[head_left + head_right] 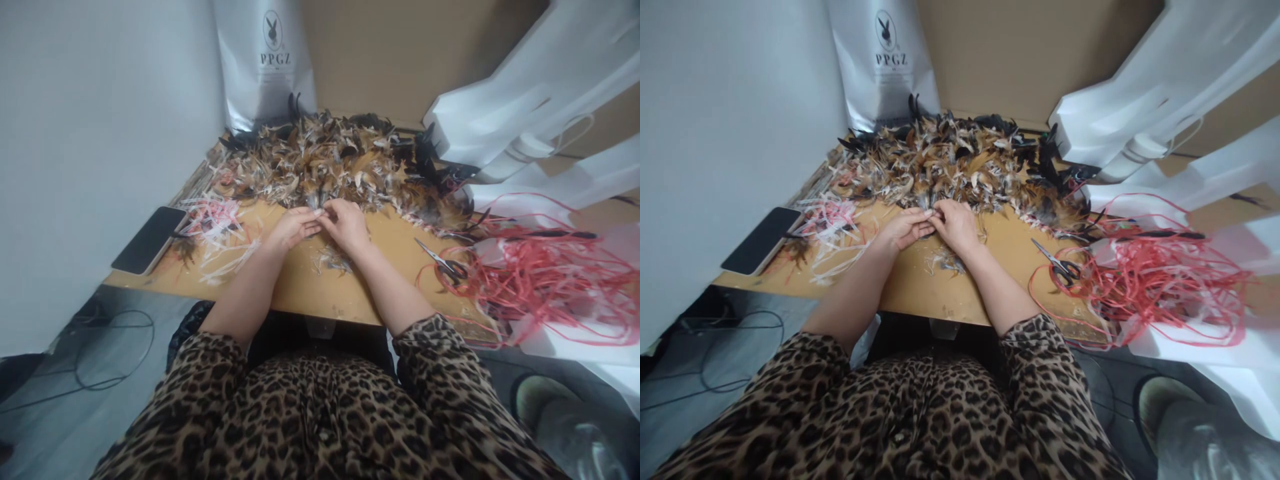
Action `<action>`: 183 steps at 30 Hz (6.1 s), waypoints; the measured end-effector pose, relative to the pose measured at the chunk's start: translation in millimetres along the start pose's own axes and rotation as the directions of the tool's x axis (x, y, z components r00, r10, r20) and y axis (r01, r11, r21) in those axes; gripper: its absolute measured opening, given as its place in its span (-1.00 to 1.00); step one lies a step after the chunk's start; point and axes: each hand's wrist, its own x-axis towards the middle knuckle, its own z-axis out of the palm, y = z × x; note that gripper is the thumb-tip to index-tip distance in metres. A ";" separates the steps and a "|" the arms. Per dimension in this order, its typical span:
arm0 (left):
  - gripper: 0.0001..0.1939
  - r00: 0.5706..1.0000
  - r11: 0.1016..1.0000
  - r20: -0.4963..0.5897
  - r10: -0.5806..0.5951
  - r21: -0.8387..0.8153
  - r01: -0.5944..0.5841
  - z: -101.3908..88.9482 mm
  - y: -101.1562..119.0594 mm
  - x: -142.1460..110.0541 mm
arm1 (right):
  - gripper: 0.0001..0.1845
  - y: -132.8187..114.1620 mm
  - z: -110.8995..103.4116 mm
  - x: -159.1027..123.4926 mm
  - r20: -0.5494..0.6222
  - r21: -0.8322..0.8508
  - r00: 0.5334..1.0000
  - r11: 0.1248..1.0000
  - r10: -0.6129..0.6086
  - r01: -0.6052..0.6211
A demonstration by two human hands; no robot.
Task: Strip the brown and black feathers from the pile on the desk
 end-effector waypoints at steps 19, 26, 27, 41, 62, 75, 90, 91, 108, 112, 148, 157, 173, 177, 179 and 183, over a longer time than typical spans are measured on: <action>-0.81 0.996 0.950 0.025 0.089 0.300 -0.093 6.5 -2.3 -4.3 | -0.67 2.3 -6.8 7.7 0.273 0.816 0.840 0.349 0.469 -0.460; -0.86 0.997 0.981 0.023 0.079 0.177 -0.082 8.9 -3.9 -3.2 | -0.66 0.5 2.3 6.6 0.303 0.859 0.812 0.225 0.498 -0.459; -0.87 0.997 0.984 0.023 0.079 0.159 -0.081 9.3 -4.2 -3.1 | -0.66 1.2 4.0 6.4 0.304 0.866 0.814 0.212 0.495 -0.453; -0.91 0.918 0.941 -0.204 0.339 0.071 -0.331 -6.3 15.7 1.8 | -0.82 8.3 7.9 7.9 0.095 0.685 0.937 0.660 0.337 -0.307; -0.91 0.959 0.971 -0.155 0.237 0.024 -0.236 -5.5 22.8 -6.7 | -0.85 16.7 0.3 4.5 0.168 0.112 0.977 0.983 0.128 -0.148; -0.95 0.989 0.990 0.066 -0.130 -0.044 0.133 -6.4 19.3 -8.9 | -0.83 19.5 -17.8 8.8 -0.195 0.365 0.969 0.928 0.155 -0.075; -0.87 1.000 0.994 0.003 0.014 -0.113 -0.014 3.3 16.9 -11.2 | -0.64 8.2 -7.8 9.2 -0.123 0.683 0.880 0.683 0.459 -0.260; -0.89 0.999 0.995 -0.004 0.053 -0.086 -0.053 3.9 17.0 -11.3 | -0.61 7.3 -6.2 9.7 -0.074 0.739 0.849 0.600 0.523 -0.306; -0.96 0.996 0.996 -0.023 0.087 -0.016 -0.087 7.5 4.0 -2.3 | -0.50 -7.1 1.7 7.7 0.248 0.883 0.831 0.236 0.499 -0.405; -0.96 0.999 0.998 -0.005 0.047 -0.029 -0.047 7.4 3.3 -2.6 | -0.54 -9.8 0.7 6.8 0.164 0.847 0.845 0.366 0.509 -0.385; -0.86 0.857 0.893 -0.300 0.418 -0.035 -0.448 -21.6 33.8 0.4 | -0.84 -9.2 6.7 5.1 0.187 0.683 0.896 0.602 0.404 -0.414; -0.86 0.866 0.888 -0.331 0.375 -0.138 -0.438 -30.4 39.4 -0.5 | -0.83 -31.4 5.3 -0.8 0.431 -0.056 0.902 0.998 0.038 -0.015; -0.91 0.974 0.978 -0.088 0.210 0.010 -0.210 -27.3 34.9 -8.0 | -0.87 1.4 -33.9 12.7 0.480 0.562 0.870 0.721 0.115 -0.405; -0.91 0.994 0.991 0.001 0.108 0.083 -0.108 -23.4 33.1 -12.9 | -0.83 11.0 -38.0 7.0 0.487 0.694 0.862 0.539 0.138 -0.478; -0.90 0.997 0.991 0.032 0.077 0.107 -0.080 -22.8 32.8 -14.5 | -0.84 12.4 -37.9 6.1 0.469 0.726 0.873 0.505 0.134 -0.467; -0.89 0.996 0.991 0.081 0.037 0.126 -0.047 -23.0 33.2 -15.5 | -0.84 13.0 -38.5 6.2 0.455 0.733 0.881 0.508 0.126 -0.452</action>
